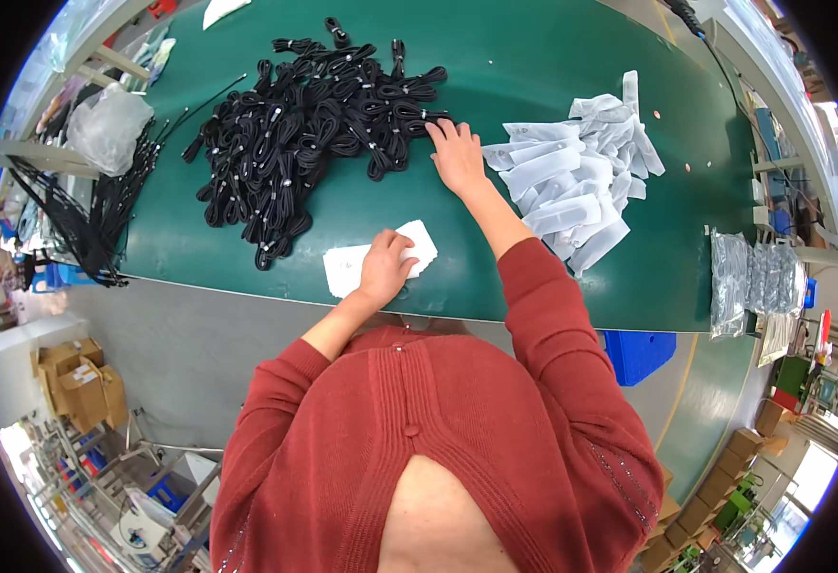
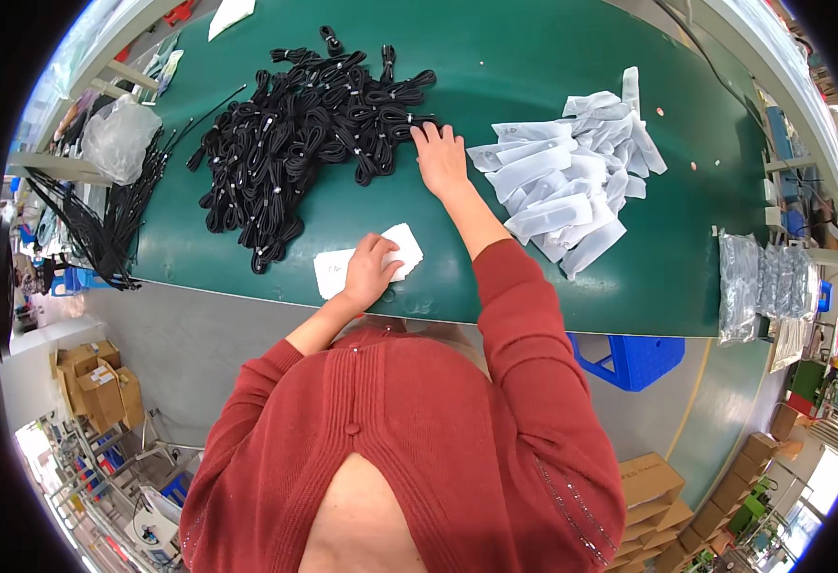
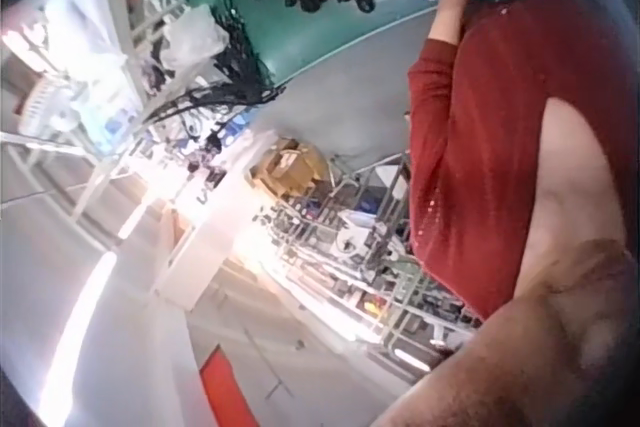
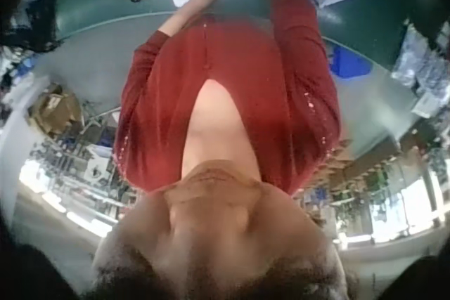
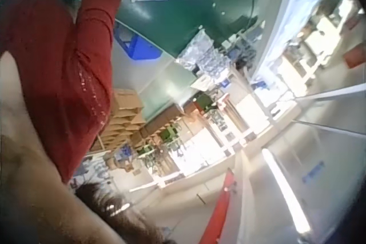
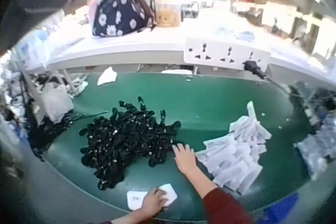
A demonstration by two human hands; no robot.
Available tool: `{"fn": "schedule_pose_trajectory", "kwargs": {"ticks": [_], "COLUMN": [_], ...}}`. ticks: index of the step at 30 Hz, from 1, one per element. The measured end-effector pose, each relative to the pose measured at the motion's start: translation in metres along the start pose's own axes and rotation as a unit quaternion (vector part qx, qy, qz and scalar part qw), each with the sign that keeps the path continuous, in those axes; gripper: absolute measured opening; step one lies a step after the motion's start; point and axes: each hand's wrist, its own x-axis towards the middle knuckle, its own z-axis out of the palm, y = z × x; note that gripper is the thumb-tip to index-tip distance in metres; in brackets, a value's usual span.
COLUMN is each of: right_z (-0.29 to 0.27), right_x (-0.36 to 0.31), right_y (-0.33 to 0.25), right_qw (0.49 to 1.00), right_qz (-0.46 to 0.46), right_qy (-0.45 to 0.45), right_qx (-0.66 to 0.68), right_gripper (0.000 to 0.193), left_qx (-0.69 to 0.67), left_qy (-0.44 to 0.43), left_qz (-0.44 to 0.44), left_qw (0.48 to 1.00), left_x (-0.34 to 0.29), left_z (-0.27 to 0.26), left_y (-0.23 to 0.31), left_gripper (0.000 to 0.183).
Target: The person repeatedly picks up black cables from a pile on a green table and places them into small white plastic bags. The person handles the items one at a time, inserting each cable into a bag and then setting the packaged item aside. The task involves repetitive pick-and-place motions without the use of tools.
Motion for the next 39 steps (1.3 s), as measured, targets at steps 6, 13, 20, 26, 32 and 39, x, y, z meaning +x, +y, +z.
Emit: {"fn": "schedule_pose_trajectory", "kwargs": {"ticks": [6,13,20,26,32,39], "right_z": [0.014,-0.035,-0.057,-0.082,-0.094,-0.073], "right_x": [-0.046,-0.117,-0.168,-0.177,-0.173,-0.173], "right_y": [-0.005,-0.037,-0.065,-0.071,-0.069,-0.058], "right_qw": [0.994,0.900,0.862,0.915,0.931,0.650], "right_qz": [0.080,0.227,0.239,0.176,0.146,0.360], "right_qy": [-0.029,-0.072,-0.061,-0.137,-0.204,-0.302], "right_qx": [0.065,0.364,0.444,0.336,0.267,0.597], "right_gripper": [0.023,0.033,0.038,0.035,0.032,0.029], "left_qx": [0.011,-0.014,-0.097,-0.159,-0.171,-0.112], "left_qy": [-0.022,0.007,0.001,0.008,0.004,-0.034], "left_qz": [-0.025,0.058,-0.035,-0.097,-0.088,0.129], "left_qw": [0.999,0.998,0.995,0.982,0.981,0.985], "left_x": [-0.004,-0.005,-0.001,-0.003,-0.004,0.001], "left_z": [0.009,-0.006,0.001,-0.003,-0.009,-0.033], "left_y": [-0.009,-0.004,-0.012,-0.014,-0.012,0.020], "left_gripper": [0.024,0.015,0.010,0.008,0.009,0.011]}}
